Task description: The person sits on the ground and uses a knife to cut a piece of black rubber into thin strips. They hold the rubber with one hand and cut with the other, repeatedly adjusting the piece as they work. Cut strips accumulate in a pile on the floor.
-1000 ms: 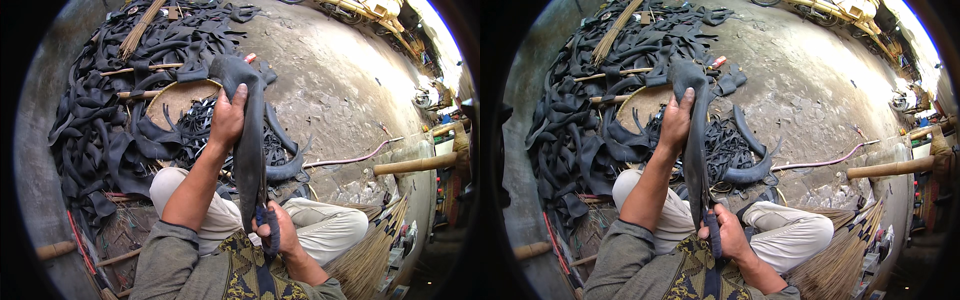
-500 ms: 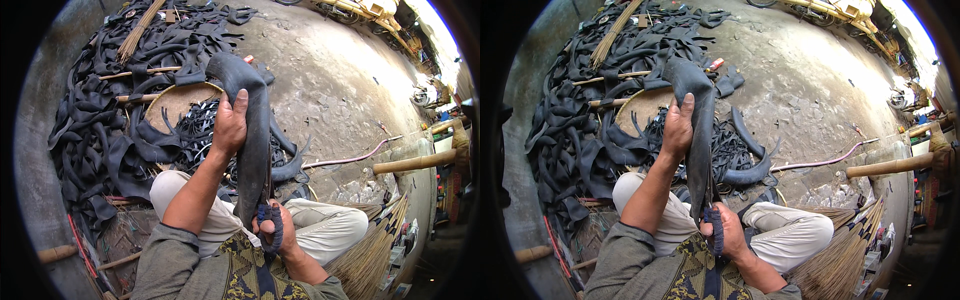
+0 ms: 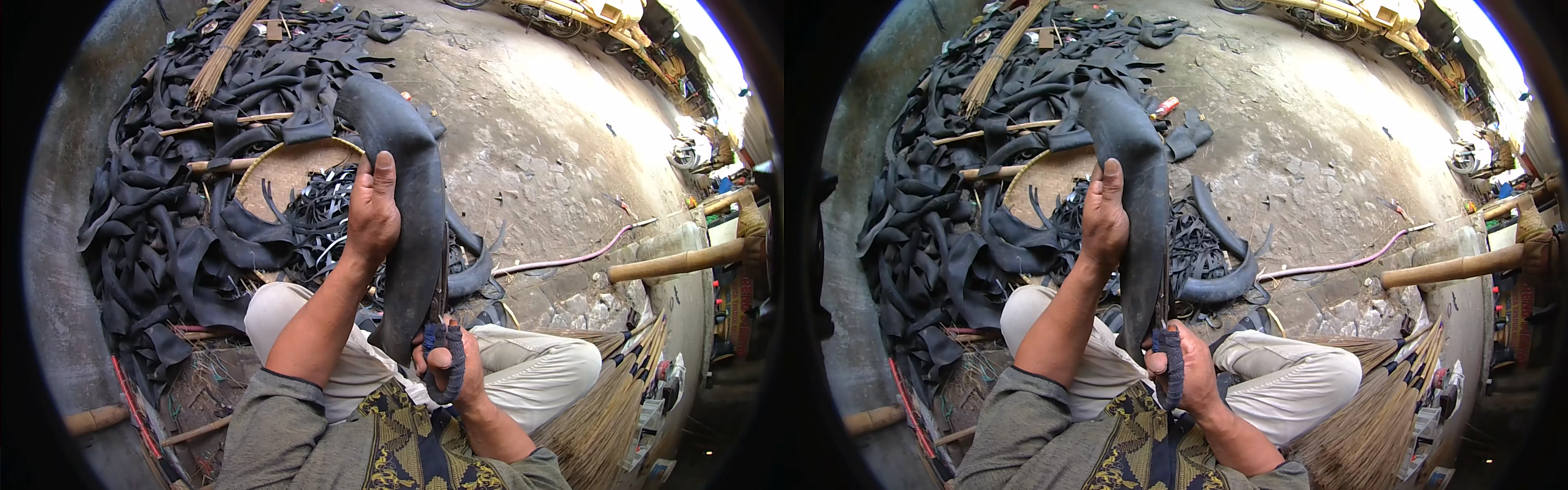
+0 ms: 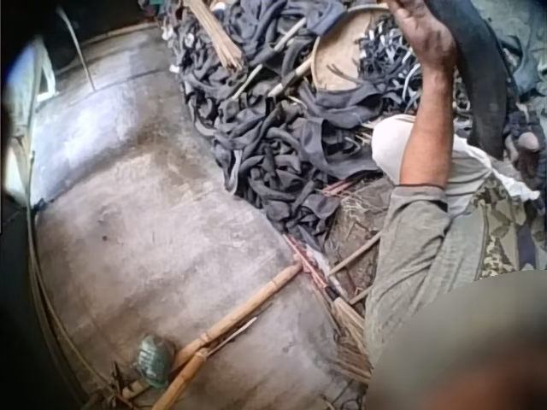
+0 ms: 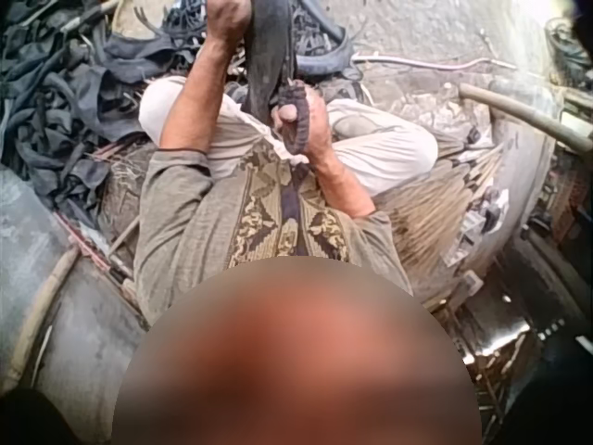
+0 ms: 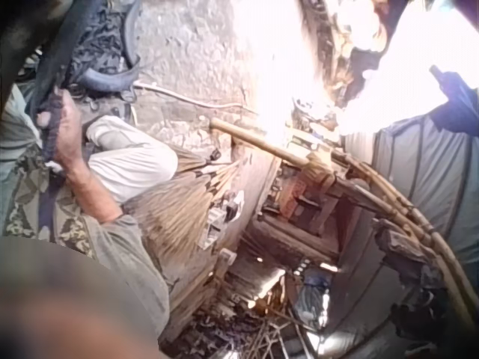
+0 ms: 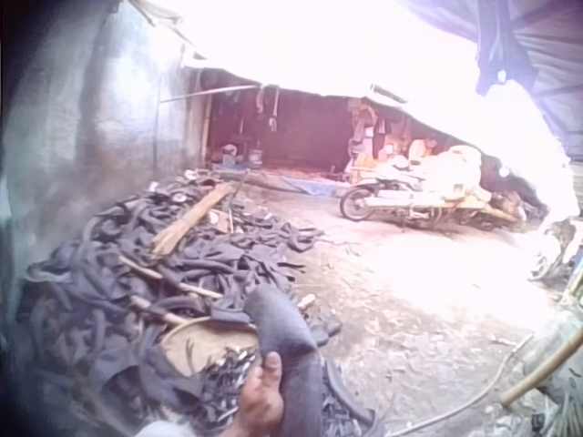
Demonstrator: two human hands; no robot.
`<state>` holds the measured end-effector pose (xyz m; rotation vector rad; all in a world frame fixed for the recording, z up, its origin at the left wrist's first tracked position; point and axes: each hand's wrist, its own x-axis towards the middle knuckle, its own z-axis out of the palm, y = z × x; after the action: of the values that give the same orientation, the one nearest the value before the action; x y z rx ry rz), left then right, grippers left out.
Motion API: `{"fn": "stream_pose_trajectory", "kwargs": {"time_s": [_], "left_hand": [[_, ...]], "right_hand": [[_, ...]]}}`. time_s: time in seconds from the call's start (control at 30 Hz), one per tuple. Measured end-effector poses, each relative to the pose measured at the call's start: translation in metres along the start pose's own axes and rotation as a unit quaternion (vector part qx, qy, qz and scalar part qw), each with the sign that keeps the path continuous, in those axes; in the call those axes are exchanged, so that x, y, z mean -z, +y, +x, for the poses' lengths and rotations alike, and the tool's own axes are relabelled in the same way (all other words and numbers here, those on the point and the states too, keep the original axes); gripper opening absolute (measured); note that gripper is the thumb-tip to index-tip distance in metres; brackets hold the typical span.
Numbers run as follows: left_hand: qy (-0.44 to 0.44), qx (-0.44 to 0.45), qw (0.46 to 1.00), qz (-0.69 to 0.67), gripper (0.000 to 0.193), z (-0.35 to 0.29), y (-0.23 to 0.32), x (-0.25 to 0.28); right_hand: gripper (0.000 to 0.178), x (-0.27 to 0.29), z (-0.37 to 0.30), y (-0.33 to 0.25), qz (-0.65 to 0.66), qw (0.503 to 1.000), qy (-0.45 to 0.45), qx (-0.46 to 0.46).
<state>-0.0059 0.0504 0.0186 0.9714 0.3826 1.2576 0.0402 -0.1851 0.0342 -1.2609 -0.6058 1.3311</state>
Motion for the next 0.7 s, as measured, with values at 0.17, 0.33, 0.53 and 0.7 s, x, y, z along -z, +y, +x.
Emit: {"fn": "stream_pose_trajectory", "kwargs": {"time_s": [0.17,0.33,0.53,0.7], "left_hand": [[0.011,-0.005,1.0,0.02,0.047,-0.008,-0.002,-0.003],[0.003,0.012,1.0,0.02,0.047,-0.007,-0.005,-0.001],[0.015,0.059,0.998,-0.028,0.053,-0.012,0.003,-0.008],[-0.02,0.115,0.988,-0.1,0.068,-0.002,0.018,-0.001]], "right_hand": [[0.046,0.004,0.013,-0.005,-0.154,0.979,-0.007,0.133],[0.067,0.01,0.013,-0.017,-0.196,0.973,0.006,0.12],[0.029,0.01,0.009,-0.015,-0.005,0.999,-0.033,-0.004],[0.03,0.018,0.007,-0.019,-0.041,0.996,-0.074,0.004]]}}
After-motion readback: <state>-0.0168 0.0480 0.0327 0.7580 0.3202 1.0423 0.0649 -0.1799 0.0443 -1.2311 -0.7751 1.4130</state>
